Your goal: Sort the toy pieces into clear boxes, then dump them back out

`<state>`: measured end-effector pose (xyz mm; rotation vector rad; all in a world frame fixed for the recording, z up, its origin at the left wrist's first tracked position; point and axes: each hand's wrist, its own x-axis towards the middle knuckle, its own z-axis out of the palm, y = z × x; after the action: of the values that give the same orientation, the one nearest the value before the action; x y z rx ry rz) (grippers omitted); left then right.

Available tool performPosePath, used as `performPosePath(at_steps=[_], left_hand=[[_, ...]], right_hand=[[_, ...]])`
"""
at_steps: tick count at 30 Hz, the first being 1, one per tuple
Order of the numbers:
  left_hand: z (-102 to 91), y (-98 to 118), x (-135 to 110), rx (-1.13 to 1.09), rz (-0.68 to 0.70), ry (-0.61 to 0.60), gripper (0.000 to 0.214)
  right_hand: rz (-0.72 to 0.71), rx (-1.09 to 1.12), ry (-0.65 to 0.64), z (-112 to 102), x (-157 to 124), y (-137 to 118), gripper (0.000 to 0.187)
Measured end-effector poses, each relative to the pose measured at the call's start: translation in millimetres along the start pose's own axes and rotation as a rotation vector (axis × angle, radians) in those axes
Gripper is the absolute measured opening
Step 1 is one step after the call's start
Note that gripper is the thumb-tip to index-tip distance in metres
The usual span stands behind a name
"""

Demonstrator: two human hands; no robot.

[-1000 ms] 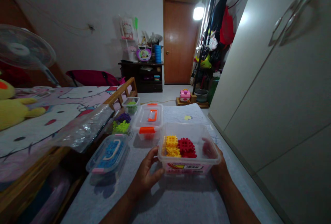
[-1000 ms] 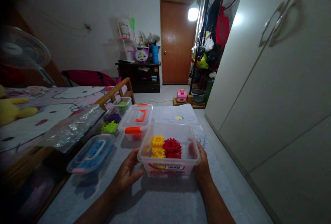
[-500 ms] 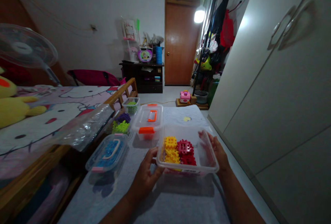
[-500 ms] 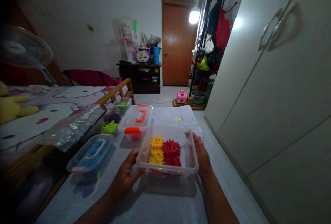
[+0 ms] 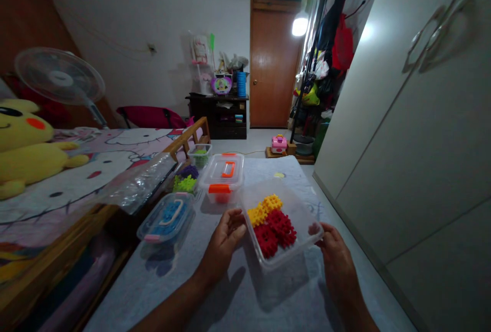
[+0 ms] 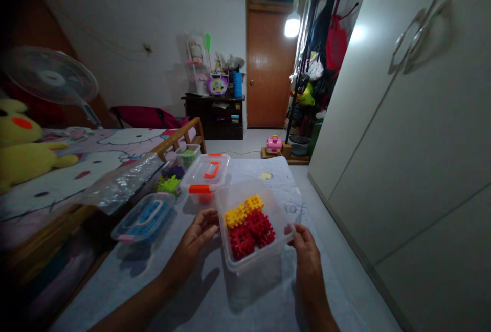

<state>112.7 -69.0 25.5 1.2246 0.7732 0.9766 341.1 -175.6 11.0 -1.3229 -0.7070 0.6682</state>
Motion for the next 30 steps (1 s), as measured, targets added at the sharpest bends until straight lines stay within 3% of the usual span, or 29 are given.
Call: performPosePath(at_steps=[5,10,14,16,19,21,24,27,30], left_hand=[[2.9,11.0,8.7,-0.167,-0.080,-0.123,0.062],[0.2,12.3,43.1,-0.188,-0.178,-0.091,0.066],[1.4,19.4,62.2,0.205,-0.030,-0.012,0.042],[2.1,26.2,60.7,0.498,0.071,0.037,0.034],[-0.9,35.8,44.8,0.821,0.204,0.143,0.032],[-5.9,38.5,26.8,0.946,0.238,0.201,0.034],[-13.4,34.1,-6.0,0.986,0.089,0.219,0.042],[-13.6,21.0,-35.7,0.753,-0.074,0.054,0.049],[-5.9,6.7,-51.1,0.472,-0.123,-0.119,0.056]], right_hand=[[-0.029,-0.023,-0.167,-3.8,-27.2,16.2,0.029],[-0.120,-0.054,-0.400,3.7,-50.4,7.4,0.029],[-0.133,-0.221,-0.557,-6.6,-41.7,-15.1,0.027],[-0.095,-0.307,-0.418,-14.4,-20.3,-22.8,0.030],[-0.092,-0.351,-0.041,-19.2,27.9,-26.7,0.032],[-0.047,-0.411,-0.005,-15.9,61.6,-26.3,0.039],[0.072,-0.464,-0.223,-6.4,99.9,-25.8,0.040],[0.160,-0.511,-0.434,-0.1,118.2,-27.4,0.039],[0.181,-0.507,-0.509,-1.2,120.9,-30.5,0.035]])
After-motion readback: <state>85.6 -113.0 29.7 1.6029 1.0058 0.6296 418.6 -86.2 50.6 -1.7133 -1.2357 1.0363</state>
